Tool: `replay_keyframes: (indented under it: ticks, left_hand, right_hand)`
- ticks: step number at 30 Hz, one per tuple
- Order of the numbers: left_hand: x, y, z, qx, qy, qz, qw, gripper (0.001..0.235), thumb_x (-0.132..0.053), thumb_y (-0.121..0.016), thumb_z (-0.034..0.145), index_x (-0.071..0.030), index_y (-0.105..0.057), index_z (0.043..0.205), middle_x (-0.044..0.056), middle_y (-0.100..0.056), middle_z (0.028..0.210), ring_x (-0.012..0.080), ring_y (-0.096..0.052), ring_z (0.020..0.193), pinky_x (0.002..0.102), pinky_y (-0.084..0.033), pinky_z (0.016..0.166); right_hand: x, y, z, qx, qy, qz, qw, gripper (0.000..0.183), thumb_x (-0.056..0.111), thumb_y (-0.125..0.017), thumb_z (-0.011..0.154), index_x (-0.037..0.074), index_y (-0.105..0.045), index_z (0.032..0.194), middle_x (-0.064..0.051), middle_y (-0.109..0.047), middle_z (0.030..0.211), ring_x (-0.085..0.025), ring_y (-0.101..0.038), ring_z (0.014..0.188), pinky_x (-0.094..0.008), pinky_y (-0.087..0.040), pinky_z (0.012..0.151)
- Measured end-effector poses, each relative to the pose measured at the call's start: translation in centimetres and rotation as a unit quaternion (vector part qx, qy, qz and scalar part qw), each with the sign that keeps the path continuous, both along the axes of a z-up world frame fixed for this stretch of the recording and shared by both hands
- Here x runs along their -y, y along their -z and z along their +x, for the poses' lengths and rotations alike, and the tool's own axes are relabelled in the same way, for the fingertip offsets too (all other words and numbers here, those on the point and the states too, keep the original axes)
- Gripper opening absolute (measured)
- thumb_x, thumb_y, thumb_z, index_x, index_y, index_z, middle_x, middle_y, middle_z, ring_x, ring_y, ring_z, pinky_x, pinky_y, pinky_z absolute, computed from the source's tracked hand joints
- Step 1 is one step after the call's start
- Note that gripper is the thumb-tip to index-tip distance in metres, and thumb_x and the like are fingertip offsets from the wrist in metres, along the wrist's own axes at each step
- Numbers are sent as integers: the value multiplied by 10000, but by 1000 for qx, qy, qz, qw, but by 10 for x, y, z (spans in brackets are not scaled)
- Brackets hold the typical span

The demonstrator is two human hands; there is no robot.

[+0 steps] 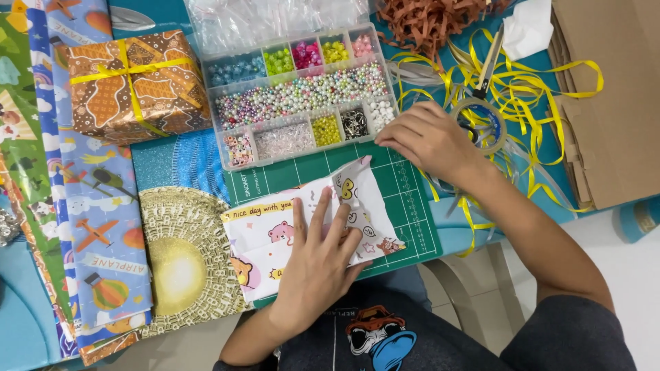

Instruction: The person wraps a small rectangular item with patterned paper, folds the edges, and secures them with tape. They then tie a yellow ribbon around the package and adjust the bow. The finished wrapped gift remains on the green cutting mat.

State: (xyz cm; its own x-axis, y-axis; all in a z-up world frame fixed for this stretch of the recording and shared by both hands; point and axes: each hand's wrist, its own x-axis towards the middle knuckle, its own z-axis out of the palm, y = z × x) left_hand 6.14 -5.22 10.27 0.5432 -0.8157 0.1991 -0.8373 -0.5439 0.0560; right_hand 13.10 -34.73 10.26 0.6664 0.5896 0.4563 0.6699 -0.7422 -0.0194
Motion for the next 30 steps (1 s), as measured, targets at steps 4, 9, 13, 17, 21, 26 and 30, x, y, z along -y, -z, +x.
replay_keyframes:
  ticks: [4, 9, 13, 17, 21, 26, 30]
  left_hand:
    - [-1, 1, 0, -2, 5, -3, 1000, 536, -617, -681, 873, -145, -549, 1089, 189, -524, 1435, 492, -339, 1484, 754, -222, 1186]
    - [-4, -1, 1, -43, 15, -48, 998, 468, -532, -723, 872, -126, -583, 1058, 178, -535, 1403, 500, -340, 1467, 768, -218, 1176]
    - [-6, -1, 2, -50, 33, -32, 998, 513, -586, -665, 905, -121, -584, 1106, 173, -539, 1411, 485, -335, 1486, 743, -202, 1197]
    - [-4, -2, 1, -21, 17, 12, 1000, 622, -615, -626, 886, -87, -584, 1213, 159, -523, 1463, 448, -303, 1523, 714, -186, 1221]
    - [-5, 1, 0, -22, 19, 10, 1000, 595, -597, -621, 891, -97, -529, 1200, 223, -469, 1521, 455, -286, 1530, 713, -172, 1227]
    - [-4, -1, 1, -26, 21, -24, 999, 598, -506, -752, 814, -96, -543, 1196, 199, -505, 1392, 432, -385, 1447, 724, -230, 1206]
    - [-9, 1, -2, 31, 65, -44, 996, 267, -219, -612, 992, -56, -680, 1191, 148, -583, 1322, 357, -548, 1308, 631, -343, 1218]
  right_hand:
    - [-24, 25, 5, -115, 1, 31, 993, 429, 432, -740, 943, 172, -692, 1282, 10, -754, 1144, -213, -670, 1089, -379, -447, 959]
    - [-25, 32, 12, -15, -38, -3, 999, 141, 259, -836, 933, 135, -769, 941, 28, -762, 911, -176, -643, 876, -322, -410, 770]
    - [-12, 34, -5, -14, -10, -24, 1000, 122, 257, -813, 950, 140, -779, 948, 43, -762, 920, -169, -640, 894, -320, -403, 779]
    - [-22, 18, -48, -63, 59, 12, 996, 117, 192, -770, 971, 117, -713, 1041, -21, -718, 999, -190, -677, 953, -339, -510, 870]
    - [-58, 23, -108, -176, -36, 200, 963, 296, 276, -668, 994, 80, -631, 1213, -88, -715, 1146, -224, -715, 1044, -372, -619, 952]
    - [-82, 33, -137, -101, -25, 131, 986, 476, 311, -779, 927, -17, -656, 1249, -158, -707, 1254, -258, -708, 1144, -442, -589, 1016]
    - [-88, 38, -146, -69, 25, 157, 985, 178, 68, -680, 975, 11, -739, 1133, -125, -772, 1133, -235, -754, 1051, -426, -585, 972]
